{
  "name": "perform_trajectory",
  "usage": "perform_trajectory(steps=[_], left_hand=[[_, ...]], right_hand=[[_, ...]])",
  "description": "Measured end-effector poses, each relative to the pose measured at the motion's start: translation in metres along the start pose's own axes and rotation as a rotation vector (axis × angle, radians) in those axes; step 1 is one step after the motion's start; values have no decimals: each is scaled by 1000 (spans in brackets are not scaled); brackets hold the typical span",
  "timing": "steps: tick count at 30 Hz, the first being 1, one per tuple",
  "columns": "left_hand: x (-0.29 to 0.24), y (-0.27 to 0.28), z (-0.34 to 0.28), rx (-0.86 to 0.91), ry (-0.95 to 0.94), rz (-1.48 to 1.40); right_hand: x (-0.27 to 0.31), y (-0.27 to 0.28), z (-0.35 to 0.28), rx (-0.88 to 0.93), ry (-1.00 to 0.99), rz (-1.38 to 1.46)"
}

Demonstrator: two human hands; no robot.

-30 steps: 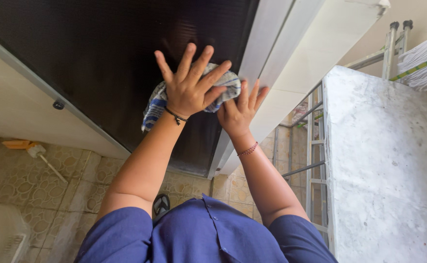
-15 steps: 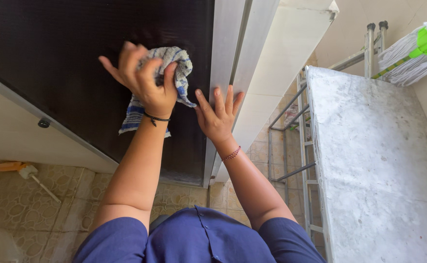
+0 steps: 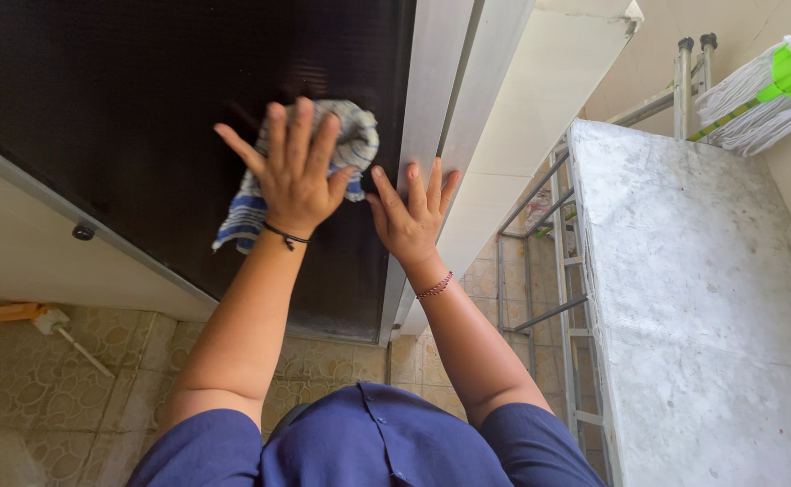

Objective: The person wipes the surface of a black door using a cloth, moving their hands across the door while holding the frame for stability.

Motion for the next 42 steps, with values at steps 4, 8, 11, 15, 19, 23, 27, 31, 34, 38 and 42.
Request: perform_trajectory(steps=[4, 8, 11, 15, 19, 23, 27, 31, 34, 38, 42], left_hand=[[66, 6, 19, -42, 145, 130], [146, 24, 28, -104, 455, 51], [152, 24, 31, -132, 623, 26], [62, 17, 36, -38, 290, 28], [-21, 16, 30, 92, -62, 7], [6, 21, 37, 10, -11, -2], [110, 22, 35, -78, 299, 54], [225, 26, 11, -166, 624, 112], [264, 40, -19, -350, 951, -54], [176, 27, 8, -184, 743, -22], [44, 27, 30, 53, 312, -65]], right_hand=[[3, 2, 4, -20, 29, -33], [2, 2, 5, -26, 21, -33], [2, 0, 3, -16, 17, -13], [-2, -1, -1, -1, 17, -7], [-7, -2, -4, 13, -6, -18], [-12, -4, -9, 44, -8, -22], [-15, -6, -12, 38, 14, -51], [-18, -10, -16, 30, 22, -58], [-22, -11, -21, 32, 51, -86], [-31, -12, -22, 40, 59, -51], [-35, -11, -22, 30, 44, -71]])
Point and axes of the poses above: each hand's wrist, its own z-axis towards the middle knuckle, its own y-axis out of the back of the hand, x = y × z, the point moved 7 cm from there along z, towards the middle knuckle
